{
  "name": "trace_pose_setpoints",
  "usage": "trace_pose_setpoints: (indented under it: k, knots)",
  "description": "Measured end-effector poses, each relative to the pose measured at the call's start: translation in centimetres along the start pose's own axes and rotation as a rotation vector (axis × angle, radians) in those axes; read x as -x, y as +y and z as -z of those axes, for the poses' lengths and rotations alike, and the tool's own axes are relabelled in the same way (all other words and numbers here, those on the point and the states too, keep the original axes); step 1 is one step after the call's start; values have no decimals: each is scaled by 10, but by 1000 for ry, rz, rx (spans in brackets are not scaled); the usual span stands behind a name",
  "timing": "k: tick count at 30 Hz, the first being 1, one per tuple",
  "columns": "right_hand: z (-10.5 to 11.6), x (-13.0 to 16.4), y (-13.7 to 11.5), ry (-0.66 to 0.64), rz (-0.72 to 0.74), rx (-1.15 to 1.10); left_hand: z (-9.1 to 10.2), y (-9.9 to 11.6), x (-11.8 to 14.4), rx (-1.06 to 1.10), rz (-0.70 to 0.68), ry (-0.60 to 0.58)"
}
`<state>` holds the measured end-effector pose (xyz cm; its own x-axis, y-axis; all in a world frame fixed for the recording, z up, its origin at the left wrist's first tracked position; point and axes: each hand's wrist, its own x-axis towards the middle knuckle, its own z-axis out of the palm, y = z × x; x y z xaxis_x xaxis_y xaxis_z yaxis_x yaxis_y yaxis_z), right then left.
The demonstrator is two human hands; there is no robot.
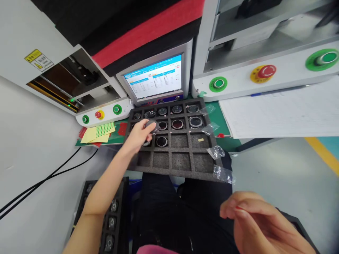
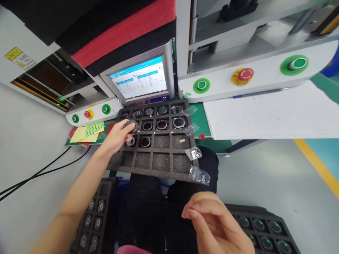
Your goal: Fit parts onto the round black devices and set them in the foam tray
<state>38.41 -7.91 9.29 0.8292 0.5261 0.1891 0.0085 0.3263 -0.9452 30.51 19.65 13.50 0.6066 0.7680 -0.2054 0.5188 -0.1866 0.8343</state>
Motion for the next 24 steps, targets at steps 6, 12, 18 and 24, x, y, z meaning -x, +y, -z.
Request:
trace_pose_setpoints:
  k: [6, 12, 18, 24]
  knots:
    - [-28, 2, -4, -180, -124, -53, -73, -7, 99, 519, -15, -174]
    - [-18, 6, 1, -212, -299, -110, -86, -12, 139, 501, -226, -411]
    - [-3, -2, -11, -342, -401, -141, -71, -21, 143, 496, -327, -605]
    - [-6, -2, -17, -385, -429, -190, -75, -21, 147, 358, -379, -447]
